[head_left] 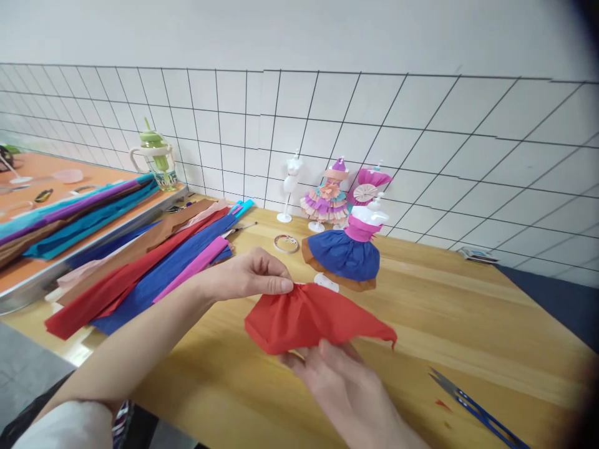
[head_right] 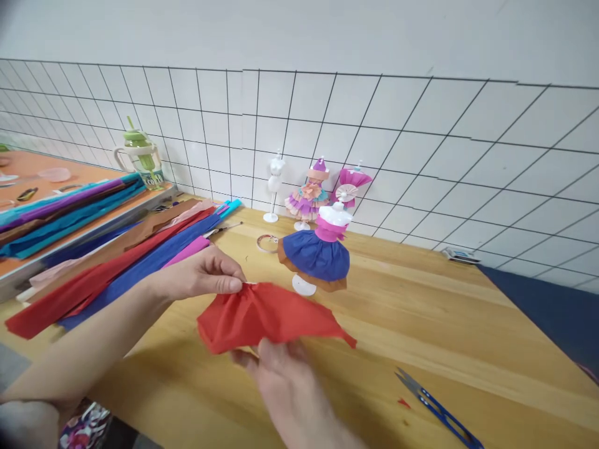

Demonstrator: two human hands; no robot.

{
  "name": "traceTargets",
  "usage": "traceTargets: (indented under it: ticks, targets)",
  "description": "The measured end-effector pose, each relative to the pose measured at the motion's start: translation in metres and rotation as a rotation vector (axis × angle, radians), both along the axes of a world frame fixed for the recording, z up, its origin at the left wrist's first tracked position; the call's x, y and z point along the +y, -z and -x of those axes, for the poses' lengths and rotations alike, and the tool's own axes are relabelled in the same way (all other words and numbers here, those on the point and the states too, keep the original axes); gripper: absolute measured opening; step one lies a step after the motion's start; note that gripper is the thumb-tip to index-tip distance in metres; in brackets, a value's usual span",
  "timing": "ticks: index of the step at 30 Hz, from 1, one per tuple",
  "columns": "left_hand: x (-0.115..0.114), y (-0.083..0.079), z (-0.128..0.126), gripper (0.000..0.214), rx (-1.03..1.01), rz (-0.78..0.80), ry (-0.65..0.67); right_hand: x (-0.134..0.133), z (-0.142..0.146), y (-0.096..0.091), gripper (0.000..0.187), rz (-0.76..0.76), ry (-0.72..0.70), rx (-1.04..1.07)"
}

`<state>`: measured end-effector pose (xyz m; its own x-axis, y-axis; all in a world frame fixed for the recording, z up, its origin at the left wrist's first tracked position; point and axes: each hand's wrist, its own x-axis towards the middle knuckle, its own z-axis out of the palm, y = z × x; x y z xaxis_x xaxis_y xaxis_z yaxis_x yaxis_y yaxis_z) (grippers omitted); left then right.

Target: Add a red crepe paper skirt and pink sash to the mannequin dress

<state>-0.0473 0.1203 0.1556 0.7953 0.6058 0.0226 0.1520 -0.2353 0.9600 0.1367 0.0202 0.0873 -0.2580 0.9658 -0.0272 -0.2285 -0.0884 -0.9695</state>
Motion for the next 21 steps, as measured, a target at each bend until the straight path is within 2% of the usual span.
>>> traceTargets:
  ticks: [3,6,10,14,16,17,19,20,21]
  targets:
    - [-0.003,0.008,0.001,0.042,0.051,-0.127,-0.031,-0.001,0.007,-0.002,0.023,0.123,0.072,0.273]
    - [-0.004,0.017,0.001,0.043,0.073,-0.158,-0.035,-0.007,0.006,0.004,0.019,0.242,0.213,0.492]
    - [-0.003,0.027,0.000,0.044,0.064,-0.128,-0.051,-0.015,0.011,0.018,0.022,0.352,0.352,0.544]
    - [0.000,0.035,0.000,0.045,0.109,-0.180,-0.031,-0.022,0.021,0.024,0.033,0.413,0.368,0.515]
    - [0.002,0.037,0.001,0.044,0.130,-0.224,-0.026,-0.030,0.024,0.026,0.036,0.420,0.332,0.488]
    - [0.002,0.038,0.002,0.043,0.139,-0.241,-0.028,-0.037,0.023,0.027,0.036,0.434,0.266,0.468]
    - [0.002,0.039,0.005,0.041,0.156,-0.267,-0.029,-0.051,0.014,0.024,0.035,0.473,0.064,0.388]
    - [0.001,0.039,0.006,0.040,0.163,-0.281,-0.025,-0.057,0.007,0.020,0.039,0.488,-0.079,0.307]
    - [0.001,0.039,0.007,0.039,0.165,-0.296,-0.017,-0.062,-0.004,0.013,0.043,0.466,-0.146,0.197]
